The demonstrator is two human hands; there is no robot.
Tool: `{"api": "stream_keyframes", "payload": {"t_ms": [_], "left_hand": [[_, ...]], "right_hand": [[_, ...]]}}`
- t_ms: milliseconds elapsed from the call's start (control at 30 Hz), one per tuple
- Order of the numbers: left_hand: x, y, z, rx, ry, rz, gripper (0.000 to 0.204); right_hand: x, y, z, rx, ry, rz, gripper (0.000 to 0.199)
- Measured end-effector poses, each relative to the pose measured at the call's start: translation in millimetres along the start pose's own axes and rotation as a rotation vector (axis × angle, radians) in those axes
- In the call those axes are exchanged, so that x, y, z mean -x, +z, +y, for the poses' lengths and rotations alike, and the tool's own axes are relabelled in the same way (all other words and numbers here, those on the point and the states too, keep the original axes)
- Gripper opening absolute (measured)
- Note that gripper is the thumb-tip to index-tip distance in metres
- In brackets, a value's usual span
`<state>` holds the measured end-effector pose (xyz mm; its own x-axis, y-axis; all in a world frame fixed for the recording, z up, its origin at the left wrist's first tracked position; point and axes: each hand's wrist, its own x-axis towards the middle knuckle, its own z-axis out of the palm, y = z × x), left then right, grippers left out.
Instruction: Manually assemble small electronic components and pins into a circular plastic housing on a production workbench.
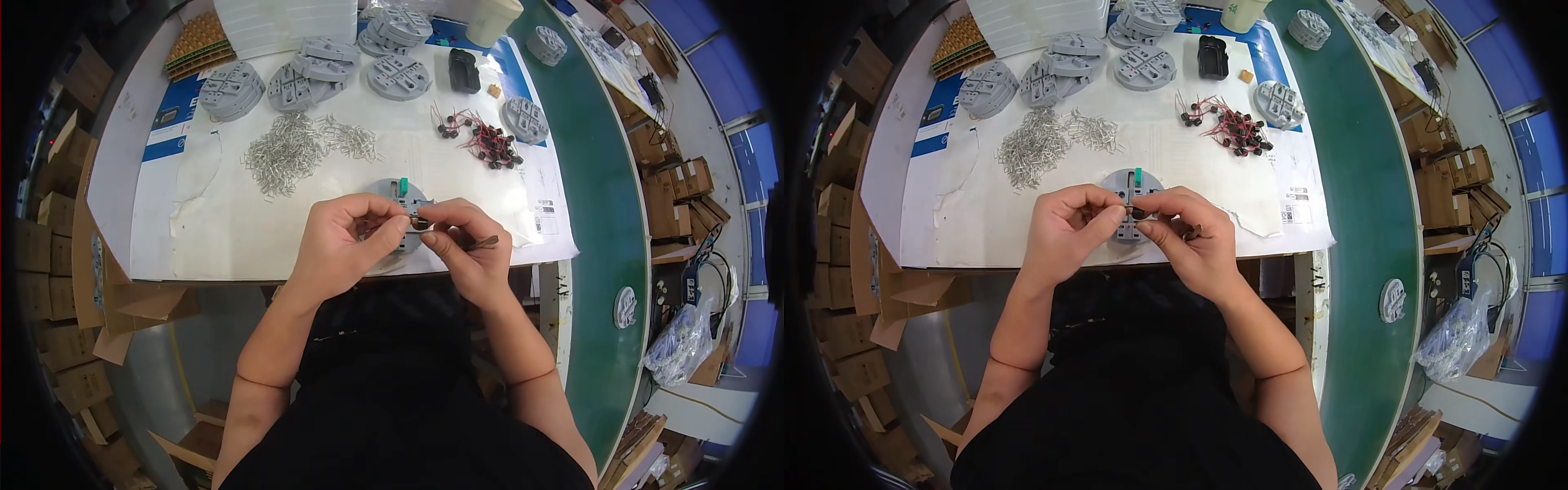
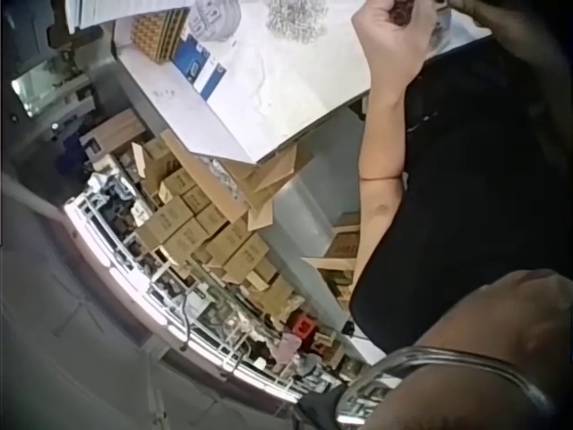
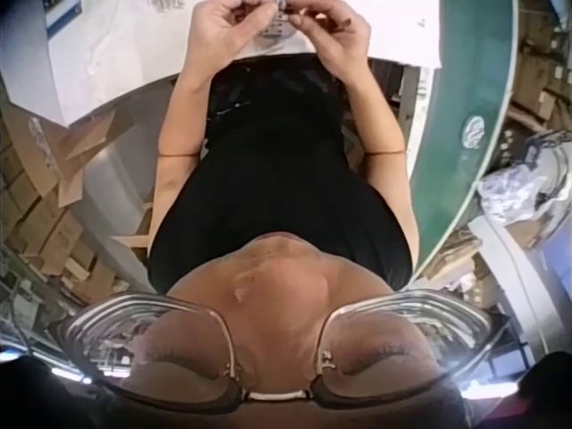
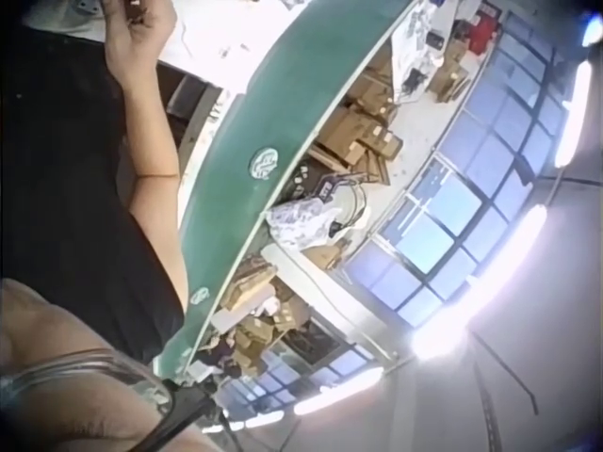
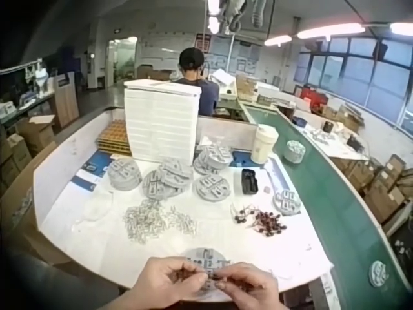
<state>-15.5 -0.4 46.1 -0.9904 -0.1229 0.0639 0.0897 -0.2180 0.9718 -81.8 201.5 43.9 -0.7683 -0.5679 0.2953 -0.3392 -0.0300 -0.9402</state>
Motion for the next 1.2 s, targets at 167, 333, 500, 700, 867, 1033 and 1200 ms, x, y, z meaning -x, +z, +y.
{"api": "stream_keyframes", "payload": {"t_ms": [167, 333, 500, 700, 867, 1033, 1200], "left_hand": [[-4, 0, -1, 0.022, -0.064, -0.036, 0.016], [-5, 2, 2, -0.362, 0.213, -0.021, 0.014], [-6, 3, -2, -0.680, 0.651, 0.038, 0.015], [-5, 8, 1, -0.218, 0.163, -0.017, 0.016], [-10, -1, 5, 0.014, -0.102, -0.080, 0.017], [-10, -9, -2, -0.420, -0.062, -0.032, 0.017], [-16, -6, -20, -0.919, 0.233, -0.003, 0.014]], "right_hand": [[0, -4, 4, 0.007, 0.029, 0.003, 0.025], [0, -3, -2, -0.242, 0.168, 0.035, 0.023], [2, -9, -7, -0.483, 0.398, 0.059, 0.021], [-3, -1, -10, -0.241, 0.141, 0.121, 0.019], [-6, -8, -6, -0.016, 0.045, 0.068, 0.019], [-14, -15, -7, 0.380, -0.013, -0.011, 0.019], [-15, -18, 6, 0.635, -0.051, -0.134, 0.015]]}}
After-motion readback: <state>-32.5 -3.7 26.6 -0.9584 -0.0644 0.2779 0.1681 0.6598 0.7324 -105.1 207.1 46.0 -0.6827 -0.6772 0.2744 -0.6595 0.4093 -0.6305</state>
